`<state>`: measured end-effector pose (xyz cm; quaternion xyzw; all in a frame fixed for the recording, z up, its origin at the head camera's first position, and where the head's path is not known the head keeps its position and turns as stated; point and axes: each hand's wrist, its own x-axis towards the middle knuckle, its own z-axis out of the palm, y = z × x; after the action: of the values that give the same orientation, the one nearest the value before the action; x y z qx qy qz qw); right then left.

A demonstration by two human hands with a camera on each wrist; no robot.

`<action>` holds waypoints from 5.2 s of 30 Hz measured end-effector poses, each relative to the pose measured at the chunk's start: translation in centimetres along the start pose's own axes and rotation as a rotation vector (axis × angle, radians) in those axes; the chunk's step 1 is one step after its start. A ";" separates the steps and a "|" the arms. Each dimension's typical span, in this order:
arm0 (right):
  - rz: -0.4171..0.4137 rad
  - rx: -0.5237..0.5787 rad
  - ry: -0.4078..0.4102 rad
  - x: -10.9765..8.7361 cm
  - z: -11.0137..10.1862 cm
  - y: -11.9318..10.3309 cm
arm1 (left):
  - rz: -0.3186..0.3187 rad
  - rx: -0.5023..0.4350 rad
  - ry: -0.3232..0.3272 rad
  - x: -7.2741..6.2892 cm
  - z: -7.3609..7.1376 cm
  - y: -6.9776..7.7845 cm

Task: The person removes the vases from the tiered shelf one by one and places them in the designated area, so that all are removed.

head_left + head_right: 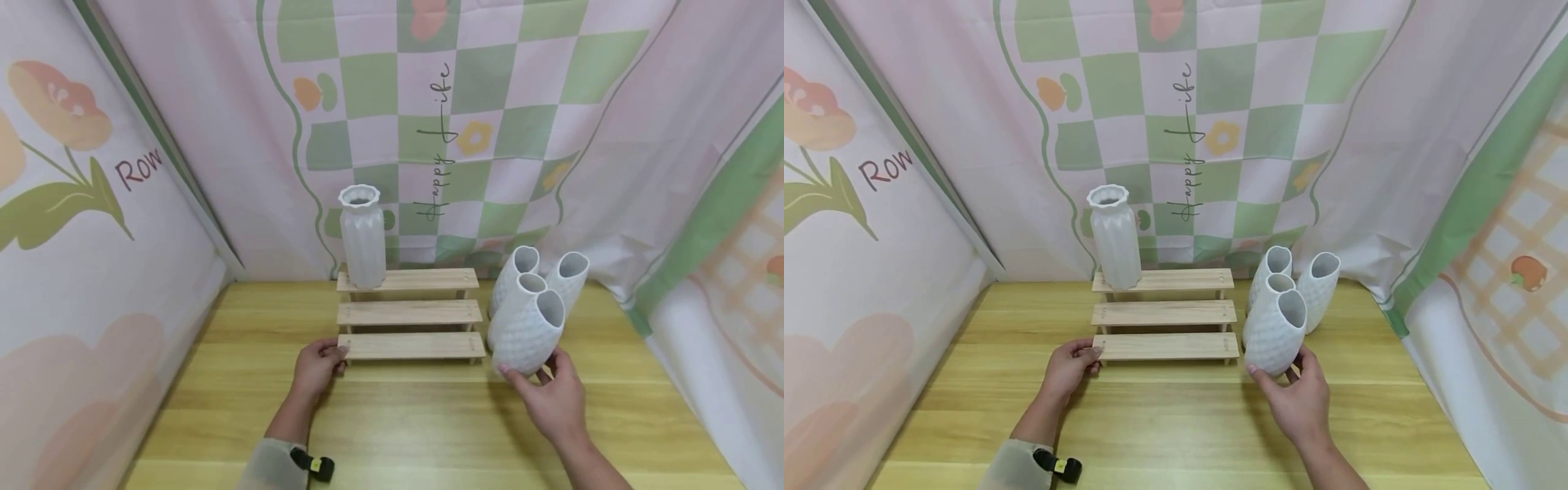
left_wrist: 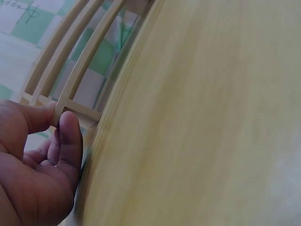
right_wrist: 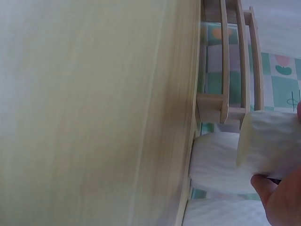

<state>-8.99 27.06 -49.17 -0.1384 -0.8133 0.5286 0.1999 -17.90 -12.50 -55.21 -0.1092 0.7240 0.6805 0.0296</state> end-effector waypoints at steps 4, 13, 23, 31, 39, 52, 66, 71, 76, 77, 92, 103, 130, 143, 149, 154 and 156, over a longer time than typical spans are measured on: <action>0.030 -0.012 -0.009 0.3 -0.5 0.0 | 0.005 -0.003 0.002 0.0 0.0 0.1; 0.097 -0.064 -0.029 0.8 -1.8 0.8 | 0.009 0.001 -0.007 -0.1 0.0 0.0; 0.129 -0.176 -0.049 1.8 -3.3 1.3 | 0.011 0.001 -0.007 -0.1 -0.1 0.0; 0.130 -0.224 -0.044 2.5 -4.1 1.8 | 0.002 0.004 -0.006 0.0 -0.2 0.1; 0.155 -0.237 -0.061 3.6 -4.4 2.7 | -0.003 0.005 -0.007 0.0 -0.1 0.0; 0.158 -0.268 -0.136 5.4 -5.0 3.4 | -0.004 0.012 -0.006 0.1 -0.2 0.0; 0.160 -0.307 -0.203 7.1 -5.2 3.9 | 0.005 0.035 -0.003 0.0 -0.1 -0.1; 0.158 -0.309 -0.207 7.5 -5.1 4.2 | 0.007 0.032 -0.002 -0.1 -0.1 -0.1; 0.170 -0.319 -0.217 7.9 -5.0 4.5 | 0.007 0.033 0.003 -0.1 0.0 -0.1; 0.172 -0.322 -0.219 8.0 -5.0 4.5 | 0.005 0.034 0.005 -0.1 -0.1 -0.1; 0.138 -0.315 -0.210 8.4 -4.6 4.8 | 0.003 0.032 -0.005 -0.1 -0.1 0.2; 0.151 -0.316 -0.225 8.6 -4.7 5.1 | 0.000 0.020 0.002 0.1 -0.1 0.0; 0.175 -0.143 0.024 5.2 -4.3 4.2 | 0.004 0.010 -0.005 0.0 -0.1 0.1; 0.127 -0.127 0.052 4.1 -3.8 2.7 | -0.004 0.018 -0.007 -0.1 -0.1 0.0; 0.103 -0.108 0.081 3.6 -3.3 1.9 | -0.003 0.024 -0.004 -0.1 -0.1 0.0; 0.096 -0.101 0.062 3.2 -2.9 1.4 | 0.000 0.025 -0.005 0.0 -0.2 0.0; 0.099 -0.092 0.054 3.1 -2.7 1.3 | 0.001 0.025 -0.007 0.0 -0.1 0.0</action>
<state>-10.39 31.09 -48.81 -0.2015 -0.8233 0.4959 0.1889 -17.85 -12.64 -55.20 -0.1061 0.7324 0.6717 0.0330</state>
